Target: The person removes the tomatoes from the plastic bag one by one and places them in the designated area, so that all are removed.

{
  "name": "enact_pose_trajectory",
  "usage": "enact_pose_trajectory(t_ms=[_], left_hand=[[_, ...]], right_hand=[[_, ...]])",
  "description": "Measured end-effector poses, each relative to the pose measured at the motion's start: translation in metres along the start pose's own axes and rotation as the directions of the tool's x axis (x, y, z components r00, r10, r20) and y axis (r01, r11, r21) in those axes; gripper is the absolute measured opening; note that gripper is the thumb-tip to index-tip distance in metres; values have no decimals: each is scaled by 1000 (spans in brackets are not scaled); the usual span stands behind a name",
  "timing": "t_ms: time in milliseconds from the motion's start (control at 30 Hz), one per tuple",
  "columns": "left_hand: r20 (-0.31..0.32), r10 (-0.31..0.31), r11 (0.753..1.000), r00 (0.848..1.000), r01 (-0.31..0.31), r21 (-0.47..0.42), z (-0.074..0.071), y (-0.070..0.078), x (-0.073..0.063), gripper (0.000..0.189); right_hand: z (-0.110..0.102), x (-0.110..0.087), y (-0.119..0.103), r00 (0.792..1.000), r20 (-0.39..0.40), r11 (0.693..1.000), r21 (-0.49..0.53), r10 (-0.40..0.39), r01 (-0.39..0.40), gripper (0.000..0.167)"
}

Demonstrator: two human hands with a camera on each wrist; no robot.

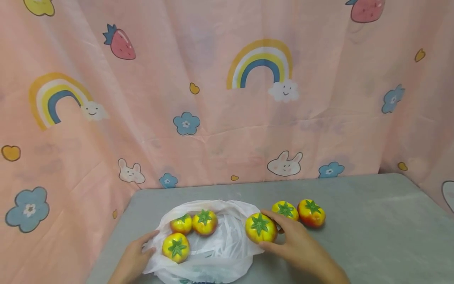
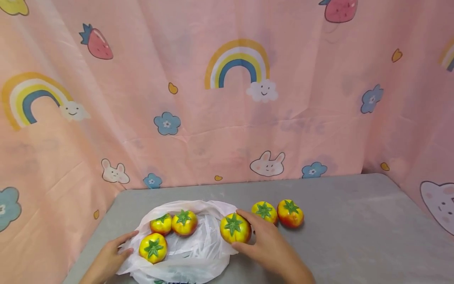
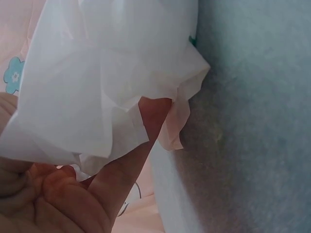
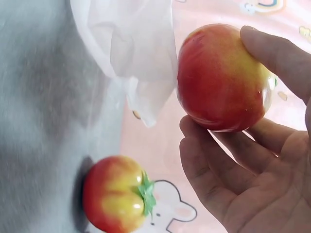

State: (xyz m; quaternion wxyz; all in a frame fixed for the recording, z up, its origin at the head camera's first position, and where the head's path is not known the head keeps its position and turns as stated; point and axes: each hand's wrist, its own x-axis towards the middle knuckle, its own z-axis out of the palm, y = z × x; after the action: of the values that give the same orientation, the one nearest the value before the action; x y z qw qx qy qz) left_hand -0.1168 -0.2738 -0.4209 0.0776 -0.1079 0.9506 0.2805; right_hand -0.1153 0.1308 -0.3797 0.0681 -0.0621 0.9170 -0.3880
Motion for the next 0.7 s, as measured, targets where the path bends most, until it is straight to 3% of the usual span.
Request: enact_pose_trajectory(t_ms=[200, 467, 700], left_hand=[[-1, 5, 1000, 1000, -5, 0, 0, -1, 0, 49], [-12, 23, 1000, 1000, -23, -3, 0, -1, -2, 48], [-11, 15, 1000, 1000, -15, 0, 0, -1, -2, 48]], right_hand=[[-9, -4, 3, 1000, -5, 1000, -20, 13, -13, 76], [-20, -7, 12, 999, -6, 998, -55, -34, 34, 78], [-25, -9, 19, 1000, 11, 997, -79, -5, 6, 81]])
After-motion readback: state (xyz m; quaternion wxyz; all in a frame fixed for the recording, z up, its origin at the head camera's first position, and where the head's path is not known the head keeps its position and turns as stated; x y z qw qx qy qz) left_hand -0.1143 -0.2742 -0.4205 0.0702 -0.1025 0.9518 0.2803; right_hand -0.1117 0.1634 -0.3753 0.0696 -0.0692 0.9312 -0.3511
